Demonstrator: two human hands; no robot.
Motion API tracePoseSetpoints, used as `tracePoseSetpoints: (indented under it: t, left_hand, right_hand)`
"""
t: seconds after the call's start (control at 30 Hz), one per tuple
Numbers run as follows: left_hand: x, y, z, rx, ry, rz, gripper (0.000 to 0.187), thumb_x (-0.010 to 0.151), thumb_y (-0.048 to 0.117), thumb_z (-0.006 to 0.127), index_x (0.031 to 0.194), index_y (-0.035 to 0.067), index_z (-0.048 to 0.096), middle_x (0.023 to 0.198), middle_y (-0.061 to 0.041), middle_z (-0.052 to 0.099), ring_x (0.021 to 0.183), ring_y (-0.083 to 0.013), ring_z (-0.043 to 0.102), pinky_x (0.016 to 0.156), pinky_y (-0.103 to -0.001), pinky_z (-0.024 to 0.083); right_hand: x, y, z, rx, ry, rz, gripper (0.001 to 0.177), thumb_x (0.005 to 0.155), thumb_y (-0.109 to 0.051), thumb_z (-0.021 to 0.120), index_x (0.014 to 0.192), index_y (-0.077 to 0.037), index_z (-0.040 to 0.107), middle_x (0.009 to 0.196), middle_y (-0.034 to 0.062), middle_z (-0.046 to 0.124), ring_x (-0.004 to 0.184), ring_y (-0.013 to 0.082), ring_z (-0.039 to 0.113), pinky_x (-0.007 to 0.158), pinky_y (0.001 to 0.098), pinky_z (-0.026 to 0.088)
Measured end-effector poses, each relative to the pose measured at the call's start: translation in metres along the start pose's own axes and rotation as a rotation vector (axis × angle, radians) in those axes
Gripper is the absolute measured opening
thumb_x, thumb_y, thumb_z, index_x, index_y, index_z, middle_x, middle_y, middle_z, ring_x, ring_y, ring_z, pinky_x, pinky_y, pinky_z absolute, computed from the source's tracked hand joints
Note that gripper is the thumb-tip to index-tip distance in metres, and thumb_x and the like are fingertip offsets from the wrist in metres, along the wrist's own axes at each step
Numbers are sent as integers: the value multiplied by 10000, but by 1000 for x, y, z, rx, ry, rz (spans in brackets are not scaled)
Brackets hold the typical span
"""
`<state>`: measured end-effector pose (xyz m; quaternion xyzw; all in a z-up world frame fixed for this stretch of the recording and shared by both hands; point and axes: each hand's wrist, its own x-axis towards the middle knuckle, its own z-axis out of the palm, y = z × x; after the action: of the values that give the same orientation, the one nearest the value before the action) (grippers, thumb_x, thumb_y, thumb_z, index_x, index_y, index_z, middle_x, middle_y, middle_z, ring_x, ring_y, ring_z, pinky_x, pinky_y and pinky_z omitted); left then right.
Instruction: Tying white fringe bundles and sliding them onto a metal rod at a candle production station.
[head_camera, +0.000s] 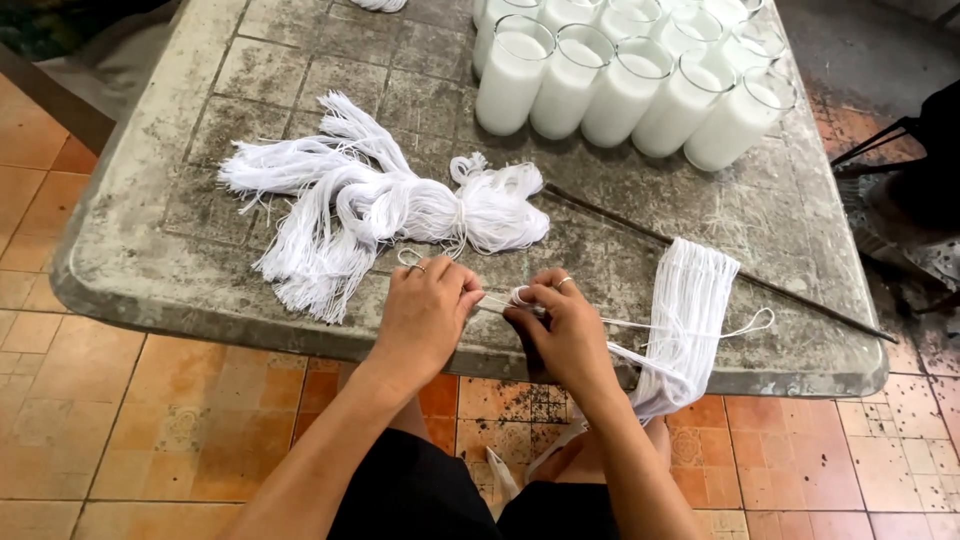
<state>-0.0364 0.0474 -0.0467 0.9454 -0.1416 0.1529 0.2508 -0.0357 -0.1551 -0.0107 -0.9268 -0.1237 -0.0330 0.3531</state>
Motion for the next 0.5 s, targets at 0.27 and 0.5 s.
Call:
tracePoseSetpoints:
  t: [0.27,0.5]
  left_hand:
    - [-1,-7,-4,48,-35,8,213,952,452,606,897,246,602,879,22,566,940,-238,617,848,-423,433]
    - [-6,-7,-5,51,1,57,226,974,453,600,900,242,633,884,31,577,941,-223,617,852,-414,428]
  right_hand:
    - [-1,3,5,49,45,9,118,796,-264,856,870,-207,784,975,18,696,783,377,713,700,452,549]
    - [1,0,5,66,65,10,156,778,-263,866,866,-187,763,913,12,703,746,347,716,683,408,561]
